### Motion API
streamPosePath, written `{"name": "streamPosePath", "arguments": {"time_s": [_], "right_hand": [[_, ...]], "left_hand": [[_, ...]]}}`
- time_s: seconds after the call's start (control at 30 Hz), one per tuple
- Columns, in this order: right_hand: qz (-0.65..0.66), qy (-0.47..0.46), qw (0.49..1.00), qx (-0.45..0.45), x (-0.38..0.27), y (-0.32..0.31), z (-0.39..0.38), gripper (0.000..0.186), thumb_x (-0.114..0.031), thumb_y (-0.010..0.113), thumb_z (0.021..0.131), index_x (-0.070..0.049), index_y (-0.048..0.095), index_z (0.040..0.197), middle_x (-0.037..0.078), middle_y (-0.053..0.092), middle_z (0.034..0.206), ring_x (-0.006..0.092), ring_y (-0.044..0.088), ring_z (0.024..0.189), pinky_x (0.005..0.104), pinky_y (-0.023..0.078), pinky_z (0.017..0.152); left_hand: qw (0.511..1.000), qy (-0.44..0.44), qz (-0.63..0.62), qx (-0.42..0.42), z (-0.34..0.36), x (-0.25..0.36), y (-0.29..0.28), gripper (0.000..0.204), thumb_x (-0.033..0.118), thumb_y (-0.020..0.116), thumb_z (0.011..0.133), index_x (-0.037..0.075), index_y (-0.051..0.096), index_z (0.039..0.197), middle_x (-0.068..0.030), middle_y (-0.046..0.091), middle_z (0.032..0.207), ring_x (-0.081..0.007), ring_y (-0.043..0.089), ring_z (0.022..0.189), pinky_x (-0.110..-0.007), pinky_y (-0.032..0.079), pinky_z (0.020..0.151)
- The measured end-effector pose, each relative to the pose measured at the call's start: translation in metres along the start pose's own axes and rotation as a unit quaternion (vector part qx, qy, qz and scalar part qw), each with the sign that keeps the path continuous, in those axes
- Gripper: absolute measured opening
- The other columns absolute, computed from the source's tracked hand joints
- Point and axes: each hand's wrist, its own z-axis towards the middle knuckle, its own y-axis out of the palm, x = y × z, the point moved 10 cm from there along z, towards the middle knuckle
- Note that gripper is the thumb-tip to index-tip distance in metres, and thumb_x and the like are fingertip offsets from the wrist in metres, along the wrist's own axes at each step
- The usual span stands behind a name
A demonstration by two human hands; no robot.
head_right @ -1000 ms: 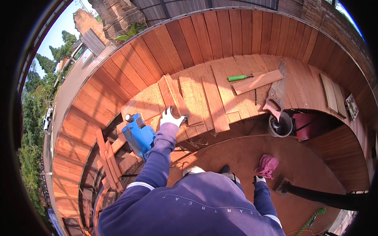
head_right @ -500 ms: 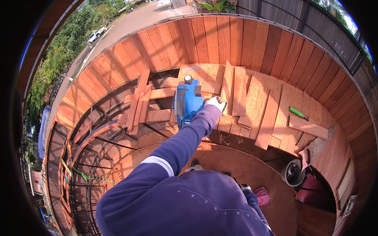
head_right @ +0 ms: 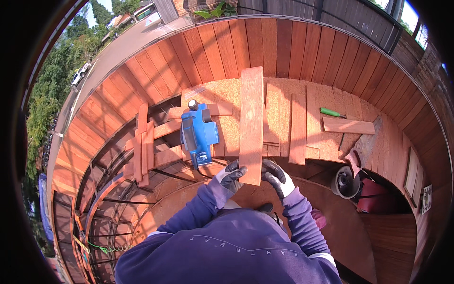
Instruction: The person installs wooden planks onto a curved wooden structure, using a blue electric planer to smooth the edges of the planks before fitting them into place. They repeatedly pick up planks, plane them, and place them onto the structure.
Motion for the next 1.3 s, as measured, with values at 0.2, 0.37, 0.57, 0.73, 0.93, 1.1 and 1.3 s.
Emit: {"name": "streamPosePath", "arguments": {"time_s": [0.2,0.37,0.57,0.73,0.93,1.1,1.3], "right_hand": [[-0.013,-0.062,0.997,0.038,-0.061,0.05,-0.025,0.07,-0.009,0.065,0.09,-0.001,0.029,0.149,0.012,0.038,0.15,0.0223,0.035,0.139,0.0366,0.031,0.113],[0.018,-0.097,0.995,0.024,-0.051,0.089,-0.041,0.068,-0.013,0.061,0.091,-0.001,0.029,0.15,0.013,0.035,0.152,0.0224,0.03,0.142,0.0366,0.025,0.116],[0.007,-0.055,0.981,0.183,-0.013,0.119,-0.044,0.065,-0.04,0.052,0.095,0.003,0.037,0.142,0.017,0.052,0.133,0.0274,0.05,0.121,0.0399,0.039,0.104],[0.244,-0.188,0.912,0.271,-0.033,0.136,-0.052,0.072,-0.055,0.049,0.094,0.002,0.041,0.138,0.024,0.057,0.12,0.036,0.06,0.107,0.0496,0.048,0.097],[0.253,-0.339,0.884,0.198,-0.089,0.173,-0.105,0.072,-0.054,0.041,0.096,0.001,0.04,0.143,0.026,0.054,0.13,0.0355,0.055,0.116,0.049,0.042,0.102],[0.129,-0.295,0.9,0.293,-0.059,0.241,-0.12,0.07,-0.044,0.056,0.091,-0.001,0.037,0.143,0.023,0.054,0.129,0.0365,0.055,0.117,0.047,0.043,0.102],[-0.152,-0.051,0.959,0.234,0.037,0.313,-0.124,0.041,-0.012,0.069,0.088,0.001,0.053,0.125,0.007,0.065,0.112,0.0128,0.059,0.102,0.0293,0.049,0.09]], "left_hand": [[0.981,-0.11,0.025,-0.155,-0.026,-0.016,0.017,0.041,0.005,0.063,0.092,0.004,0.053,0.133,-0.0008,0.064,0.116,-0.0079,0.06,0.1,-0.019,0.049,0.083],[0.926,-0.092,0.284,-0.232,-0.048,-0.009,0.01,0.045,0.018,0.067,0.093,0.002,0.052,0.132,-0.0028,0.063,0.117,-0.0097,0.058,0.105,-0.026,0.047,0.091],[0.887,-0.099,0.386,-0.232,-0.08,0.015,-0.037,0.045,0.017,0.072,0.088,-0.001,0.057,0.126,-0.0083,0.066,0.116,-0.0162,0.061,0.108,-0.03,0.048,0.093],[0.635,0.008,0.732,-0.248,-0.13,0.03,-0.09,0.045,0.03,0.064,0.09,0.003,0.058,0.126,-0.0186,0.063,0.122,-0.0356,0.06,0.112,-0.04,0.047,0.095],[0.645,-0.056,0.729,-0.223,-0.179,0.038,-0.144,0.048,0.032,0.065,0.088,0.006,0.058,0.127,-0.017,0.064,0.12,-0.0337,0.059,0.112,-0.039,0.045,0.097],[0.809,-0.053,0.508,-0.29,-0.204,0.039,-0.13,0.052,0.027,0.072,0.085,0.002,0.058,0.128,-0.0101,0.068,0.112,-0.0189,0.062,0.103,-0.032,0.046,0.091],[0.894,-0.076,0.312,-0.313,-0.232,0.036,-0.098,0.034,0.012,0.066,0.091,0.0,0.061,0.122,-0.0046,0.067,0.11,-0.0118,0.061,0.099,-0.027,0.049,0.09]]}}
